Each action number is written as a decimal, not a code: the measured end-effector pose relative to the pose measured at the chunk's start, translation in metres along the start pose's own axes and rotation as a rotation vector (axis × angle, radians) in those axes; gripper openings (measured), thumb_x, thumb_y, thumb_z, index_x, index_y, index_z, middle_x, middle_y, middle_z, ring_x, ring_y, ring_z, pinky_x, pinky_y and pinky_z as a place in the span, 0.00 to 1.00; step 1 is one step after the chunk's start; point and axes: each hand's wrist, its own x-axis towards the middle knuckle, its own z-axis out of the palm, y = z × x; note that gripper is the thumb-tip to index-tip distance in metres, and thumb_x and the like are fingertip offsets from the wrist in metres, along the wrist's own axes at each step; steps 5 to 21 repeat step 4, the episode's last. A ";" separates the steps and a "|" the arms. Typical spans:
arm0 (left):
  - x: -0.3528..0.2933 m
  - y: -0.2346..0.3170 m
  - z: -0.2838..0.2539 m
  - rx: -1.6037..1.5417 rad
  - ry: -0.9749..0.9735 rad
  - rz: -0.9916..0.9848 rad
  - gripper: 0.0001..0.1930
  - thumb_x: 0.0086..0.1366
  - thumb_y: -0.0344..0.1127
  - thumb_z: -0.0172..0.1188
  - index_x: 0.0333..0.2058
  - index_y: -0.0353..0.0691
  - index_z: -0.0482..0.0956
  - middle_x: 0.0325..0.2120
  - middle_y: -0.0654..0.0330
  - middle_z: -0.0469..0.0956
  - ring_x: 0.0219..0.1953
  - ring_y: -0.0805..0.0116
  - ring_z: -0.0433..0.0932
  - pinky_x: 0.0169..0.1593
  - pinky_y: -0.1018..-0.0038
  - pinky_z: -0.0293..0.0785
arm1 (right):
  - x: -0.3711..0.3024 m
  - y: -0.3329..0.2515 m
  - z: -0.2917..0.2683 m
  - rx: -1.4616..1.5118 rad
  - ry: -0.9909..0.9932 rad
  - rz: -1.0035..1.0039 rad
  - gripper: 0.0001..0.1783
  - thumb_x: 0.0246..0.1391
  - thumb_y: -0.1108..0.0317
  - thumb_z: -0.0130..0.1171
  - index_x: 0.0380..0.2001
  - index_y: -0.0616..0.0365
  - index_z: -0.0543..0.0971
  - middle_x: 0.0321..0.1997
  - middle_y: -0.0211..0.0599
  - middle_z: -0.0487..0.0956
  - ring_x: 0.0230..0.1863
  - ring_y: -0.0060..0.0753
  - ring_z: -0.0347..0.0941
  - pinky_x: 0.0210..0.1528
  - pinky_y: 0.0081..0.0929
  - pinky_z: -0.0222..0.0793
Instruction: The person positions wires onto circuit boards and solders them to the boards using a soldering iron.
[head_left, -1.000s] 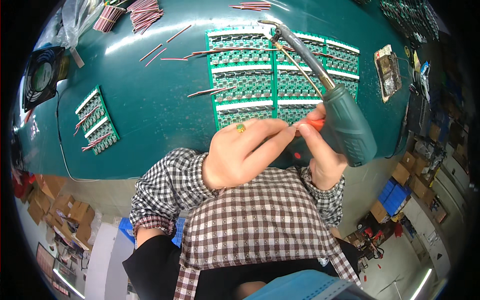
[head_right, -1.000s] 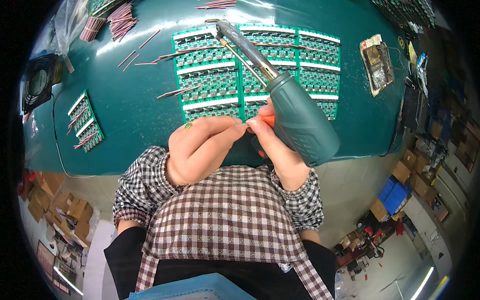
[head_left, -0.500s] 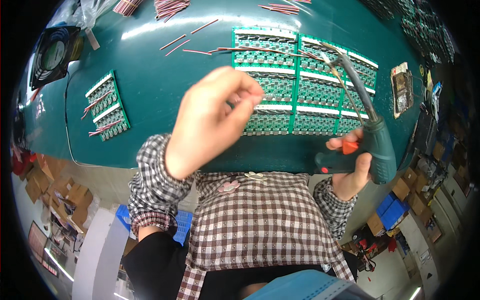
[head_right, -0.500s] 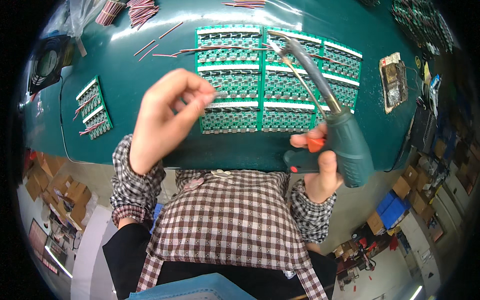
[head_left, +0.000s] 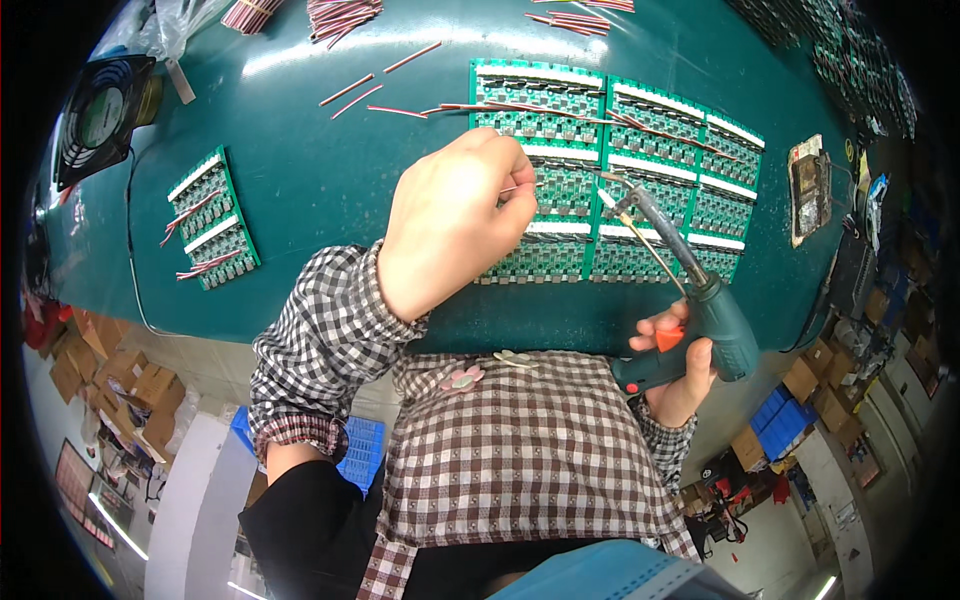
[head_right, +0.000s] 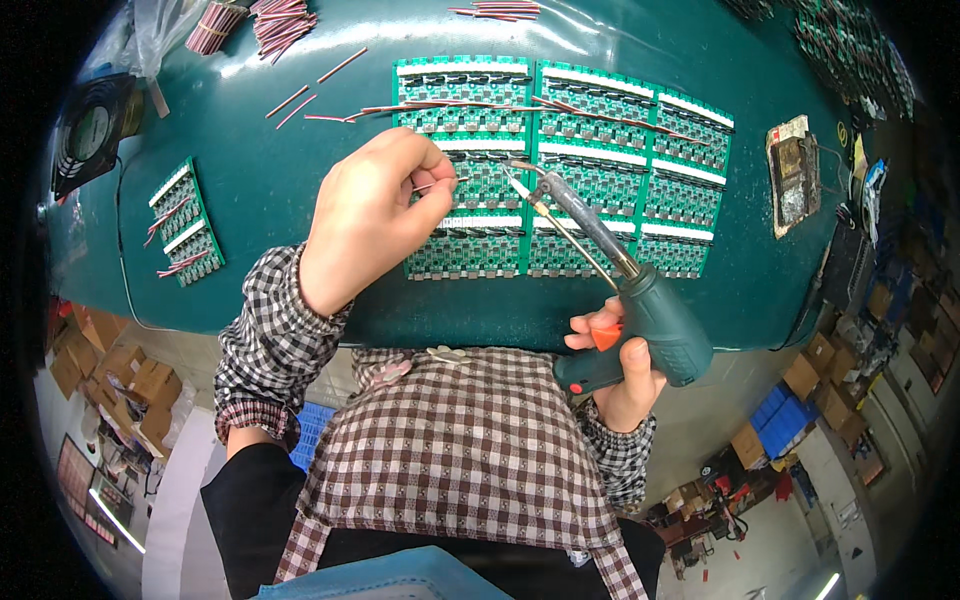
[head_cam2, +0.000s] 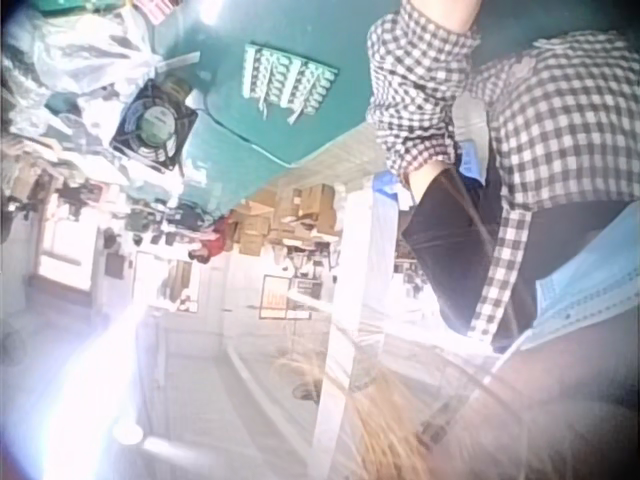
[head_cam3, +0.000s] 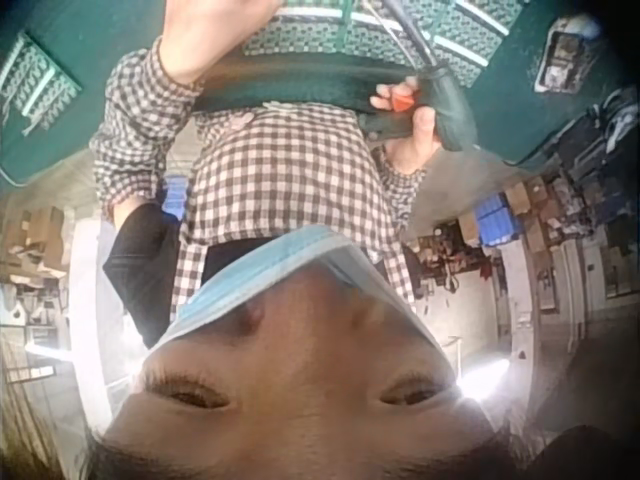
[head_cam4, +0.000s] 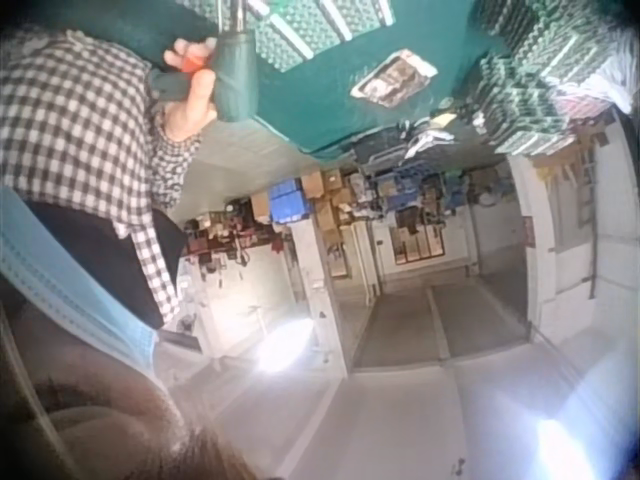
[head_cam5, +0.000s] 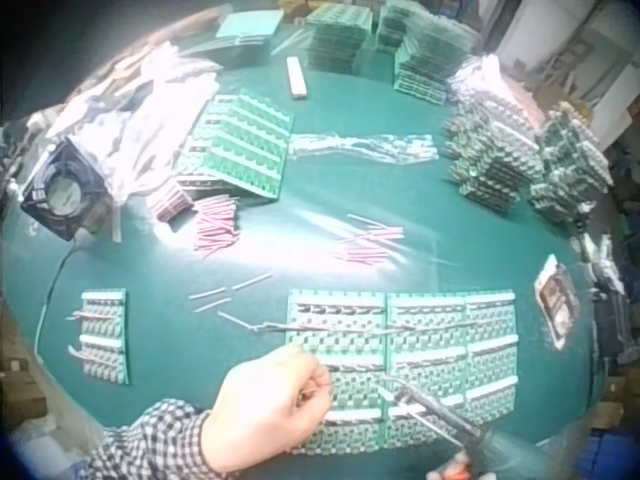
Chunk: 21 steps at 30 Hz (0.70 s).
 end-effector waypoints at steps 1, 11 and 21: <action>0.000 0.000 0.000 -0.002 -0.001 -0.002 0.03 0.48 0.28 0.57 0.22 0.38 0.72 0.22 0.56 0.73 0.24 0.58 0.75 0.28 0.67 0.70 | 0.000 0.001 -0.001 -0.002 0.001 0.002 0.30 0.51 0.54 0.56 0.46 0.72 0.66 0.35 0.45 0.73 0.37 0.43 0.75 0.34 0.33 0.78; 0.000 -0.001 0.002 -0.048 0.023 -0.006 0.03 0.48 0.28 0.57 0.22 0.38 0.73 0.22 0.56 0.74 0.24 0.60 0.75 0.28 0.68 0.71 | -0.001 0.001 -0.003 0.038 0.045 0.071 0.31 0.50 0.52 0.57 0.46 0.71 0.66 0.35 0.44 0.74 0.37 0.41 0.75 0.33 0.33 0.78; 0.000 -0.001 0.002 -0.048 0.023 -0.006 0.03 0.48 0.28 0.57 0.22 0.38 0.73 0.22 0.56 0.74 0.24 0.60 0.75 0.28 0.68 0.71 | -0.001 0.001 -0.003 0.038 0.045 0.071 0.31 0.50 0.52 0.57 0.46 0.71 0.66 0.35 0.44 0.74 0.37 0.41 0.75 0.33 0.33 0.78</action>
